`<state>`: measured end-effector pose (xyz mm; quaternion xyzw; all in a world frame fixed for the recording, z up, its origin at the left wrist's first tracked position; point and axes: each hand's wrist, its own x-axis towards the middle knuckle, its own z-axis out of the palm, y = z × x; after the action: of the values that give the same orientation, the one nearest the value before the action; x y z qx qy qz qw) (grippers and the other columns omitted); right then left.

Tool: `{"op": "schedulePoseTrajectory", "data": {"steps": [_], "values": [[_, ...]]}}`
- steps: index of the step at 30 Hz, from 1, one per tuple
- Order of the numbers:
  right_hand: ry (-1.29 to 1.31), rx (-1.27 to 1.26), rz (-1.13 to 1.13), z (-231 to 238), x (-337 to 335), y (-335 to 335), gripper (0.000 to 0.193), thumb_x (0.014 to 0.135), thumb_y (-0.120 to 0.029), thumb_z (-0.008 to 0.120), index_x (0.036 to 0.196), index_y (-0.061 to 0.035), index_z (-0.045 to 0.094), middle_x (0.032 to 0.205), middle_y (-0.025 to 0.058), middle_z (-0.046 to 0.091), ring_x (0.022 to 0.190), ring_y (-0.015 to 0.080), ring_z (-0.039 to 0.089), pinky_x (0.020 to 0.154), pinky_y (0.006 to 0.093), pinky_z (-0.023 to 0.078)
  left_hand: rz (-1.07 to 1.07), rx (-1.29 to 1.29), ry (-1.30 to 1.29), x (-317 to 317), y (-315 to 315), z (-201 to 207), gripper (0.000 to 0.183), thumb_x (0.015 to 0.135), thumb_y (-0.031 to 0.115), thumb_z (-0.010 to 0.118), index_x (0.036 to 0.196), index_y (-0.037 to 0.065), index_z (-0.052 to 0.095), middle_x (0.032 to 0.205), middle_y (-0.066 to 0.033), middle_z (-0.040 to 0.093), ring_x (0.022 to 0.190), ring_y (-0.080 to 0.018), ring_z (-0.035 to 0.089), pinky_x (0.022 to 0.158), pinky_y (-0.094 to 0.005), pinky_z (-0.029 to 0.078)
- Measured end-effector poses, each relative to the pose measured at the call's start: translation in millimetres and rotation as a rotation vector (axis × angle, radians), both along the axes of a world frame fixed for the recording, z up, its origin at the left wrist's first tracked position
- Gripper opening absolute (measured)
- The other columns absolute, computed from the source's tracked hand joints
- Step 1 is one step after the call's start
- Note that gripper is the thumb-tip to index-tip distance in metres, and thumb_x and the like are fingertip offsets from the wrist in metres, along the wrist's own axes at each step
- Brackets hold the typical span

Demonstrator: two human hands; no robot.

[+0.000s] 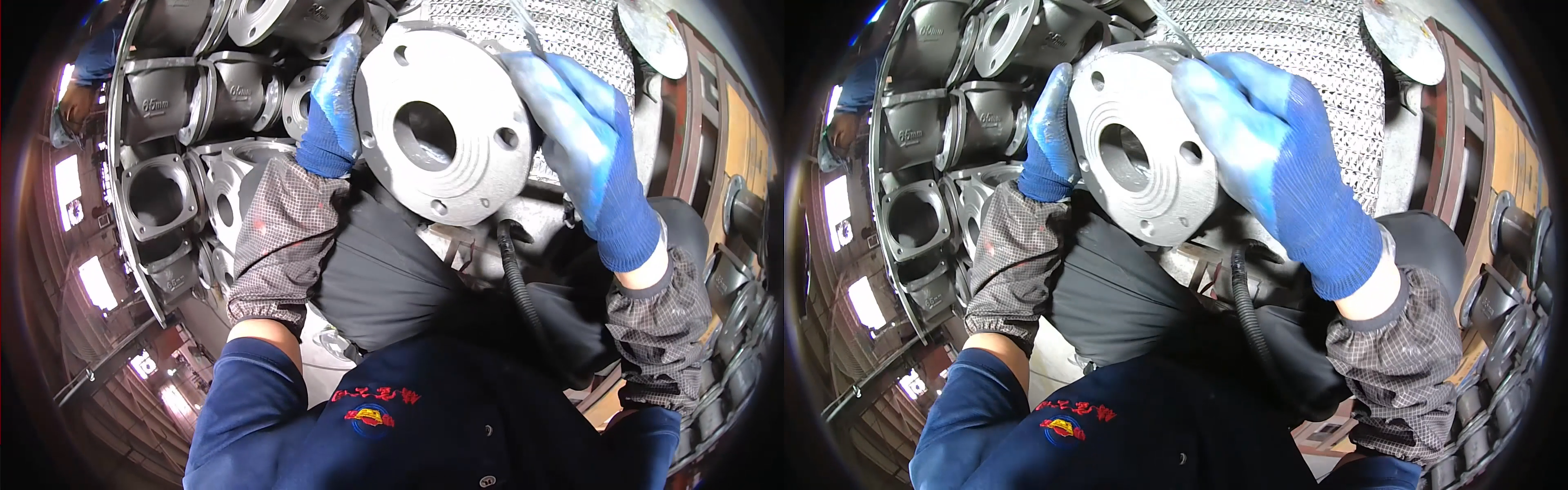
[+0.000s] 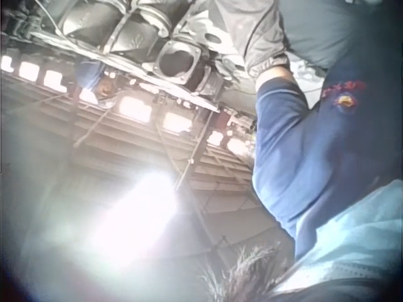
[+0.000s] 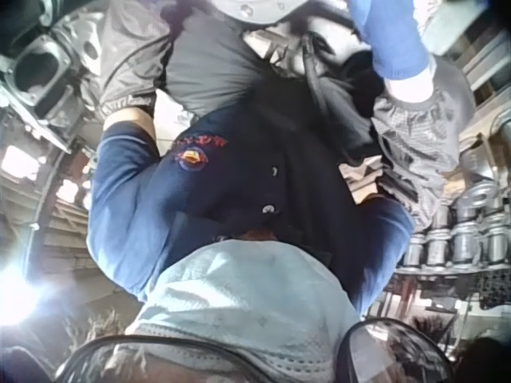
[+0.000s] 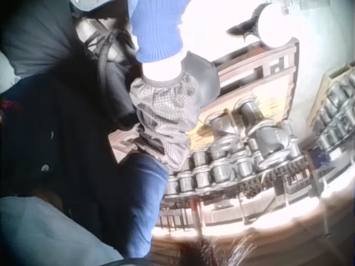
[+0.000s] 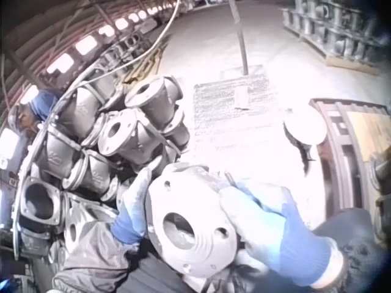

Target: The person handles several metal castings, picking them up to pick at and scrape the interior and exterior edges with a small metal tool.

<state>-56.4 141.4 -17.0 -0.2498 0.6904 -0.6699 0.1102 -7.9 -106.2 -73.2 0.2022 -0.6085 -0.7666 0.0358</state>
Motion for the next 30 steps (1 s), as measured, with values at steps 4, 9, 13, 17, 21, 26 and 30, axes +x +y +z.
{"op": "schedulePoseTrajectory", "data": {"steps": [4,9,13,17,21,26,30], "values": [[0.237,0.139,0.031,4.2,1.1,11.2,0.023,0.089,-0.013,0.056,0.104,0.0038,0.06,0.082,0.0101,0.061,0.072,0.013,0.058,0.063,0.0244,0.047,-0.026,-0.128,0.019,7.8,-2.1,7.9,0.053,0.098,0.037,0.027,0.127,-0.004,0.043,0.118,-0.02,0.056,0.105,-0.0266,0.06,0.091,-0.0383,0.05],[0.703,0.243,0.064,-2.8,0.9,20.8,0.017,0.087,-0.005,0.055,0.102,0.0031,0.06,0.088,0.016,0.06,0.073,0.0204,0.06,0.063,0.0274,0.05,-0.06,-0.182,-0.011,16.8,5.3,17.4,0.052,0.099,0.035,0.024,0.127,-0.005,0.042,0.117,-0.0206,0.056,0.104,-0.0258,0.06,0.09,-0.0376,0.051],[0.348,0.217,0.124,4.7,13.6,25.6,0.017,0.085,-0.004,0.057,0.1,0.0052,0.06,0.083,0.0144,0.06,0.067,0.0194,0.061,0.061,0.0272,0.05,-0.028,-0.194,0.036,25.4,11.6,16.6,0.049,0.098,0.037,0.032,0.114,-0.005,0.051,0.103,-0.0156,0.061,0.09,-0.0206,0.063,0.081,-0.0313,0.052],[0.227,0.247,0.163,9.4,30.1,37.1,0.02,0.085,-0.006,0.058,0.103,0.0037,0.06,0.077,0.0113,0.058,0.064,0.0154,0.059,0.057,0.0267,0.049,-0.047,-0.604,0.129,34.8,17.2,14.8,0.041,0.097,0.036,0.043,0.1,-0.002,0.059,0.082,-0.0061,0.063,0.072,-0.0139,0.062,0.069,-0.0255,0.051],[0.098,0.265,0.162,7.7,28.7,49.1,0.024,0.085,-0.007,0.056,0.106,0.004,0.059,0.077,0.0109,0.061,0.067,0.0146,0.061,0.058,0.0268,0.05,-0.061,-0.587,0.186,46.8,30.7,22.6,0.034,0.096,0.03,0.047,0.1,-0.002,0.059,0.077,-0.0025,0.06,0.069,-0.0101,0.057,0.066,-0.0244,0.047],[0.209,0.297,-0.018,-5.7,10.3,55.7,0.027,0.084,-0.008,0.057,0.11,-0.0014,0.063,0.084,0.0077,0.065,0.069,0.0119,0.062,0.064,0.0234,0.051,-0.243,-1.184,-0.011,41.7,54.7,75.0,0.023,0.089,0.017,0.055,0.097,-0.003,0.061,0.079,-0.0147,0.064,0.067,-0.0206,0.062,0.061,-0.0291,0.048],[0.223,0.325,-0.027,-5.2,-14.0,47.1,0.027,0.085,-0.011,0.057,0.111,-0.0098,0.065,0.082,0.0026,0.063,0.062,0.0064,0.054,0.058,0.0208,0.047,-0.399,-1.491,0.55,10.2,64.6,85.0,0.038,0.078,0.019,0.065,0.108,-0.003,0.061,0.089,-0.0177,0.067,0.08,-0.0261,0.065,0.072,-0.0322,0.05]]}}
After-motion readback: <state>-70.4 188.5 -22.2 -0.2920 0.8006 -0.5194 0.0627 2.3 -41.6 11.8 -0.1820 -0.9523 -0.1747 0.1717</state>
